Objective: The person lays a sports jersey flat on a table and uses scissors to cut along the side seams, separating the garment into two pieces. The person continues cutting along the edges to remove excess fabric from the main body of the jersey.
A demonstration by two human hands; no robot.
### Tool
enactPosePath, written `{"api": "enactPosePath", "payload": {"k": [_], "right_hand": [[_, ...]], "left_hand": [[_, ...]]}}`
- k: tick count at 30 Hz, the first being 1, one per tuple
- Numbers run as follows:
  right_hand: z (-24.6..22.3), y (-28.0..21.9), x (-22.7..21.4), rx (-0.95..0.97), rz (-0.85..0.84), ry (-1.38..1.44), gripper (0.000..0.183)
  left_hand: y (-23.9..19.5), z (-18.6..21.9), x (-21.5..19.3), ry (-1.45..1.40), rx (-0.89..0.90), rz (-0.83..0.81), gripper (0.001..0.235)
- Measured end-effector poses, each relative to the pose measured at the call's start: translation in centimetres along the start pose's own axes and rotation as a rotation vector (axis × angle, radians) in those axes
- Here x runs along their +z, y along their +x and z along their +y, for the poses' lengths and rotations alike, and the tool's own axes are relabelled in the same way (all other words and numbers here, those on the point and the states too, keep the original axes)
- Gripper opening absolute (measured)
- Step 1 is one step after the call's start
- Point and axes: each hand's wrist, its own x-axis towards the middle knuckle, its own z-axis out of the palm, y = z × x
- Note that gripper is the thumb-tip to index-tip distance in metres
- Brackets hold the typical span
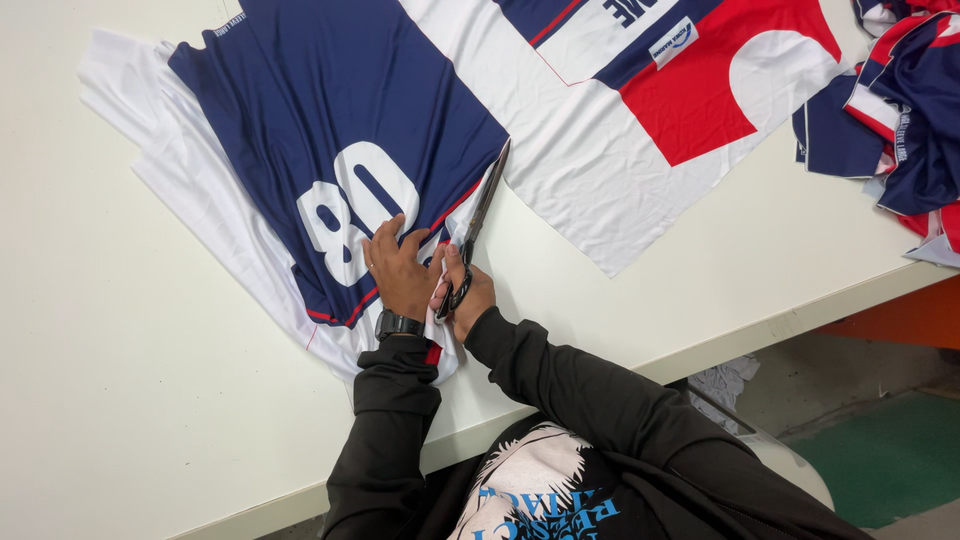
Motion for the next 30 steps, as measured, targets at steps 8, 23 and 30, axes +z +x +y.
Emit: {"api": "enactPosePath", "payload": {"k": [8, 23, 30], "right_hand": [[0.09, 0.55, -0.09, 0.015, 0.014, 0.016, 0.053], [-0.18, 0.46, 0.07, 0.004, 0.01, 0.023, 0.054], [-0.21, 0.59, -0.25, 0.002, -0.003, 0.05, 0.053]], "left_hand": [[0.13, 0.33, -0.24, -0.001, -0.024, -0.015, 0.03], [0.19, 0.38, -0.42, -0.007, -0.015, -0.007, 0.03], [0.04, 0.23, -0.05, -0.01, -0.027, 0.005, 0.029]]}}
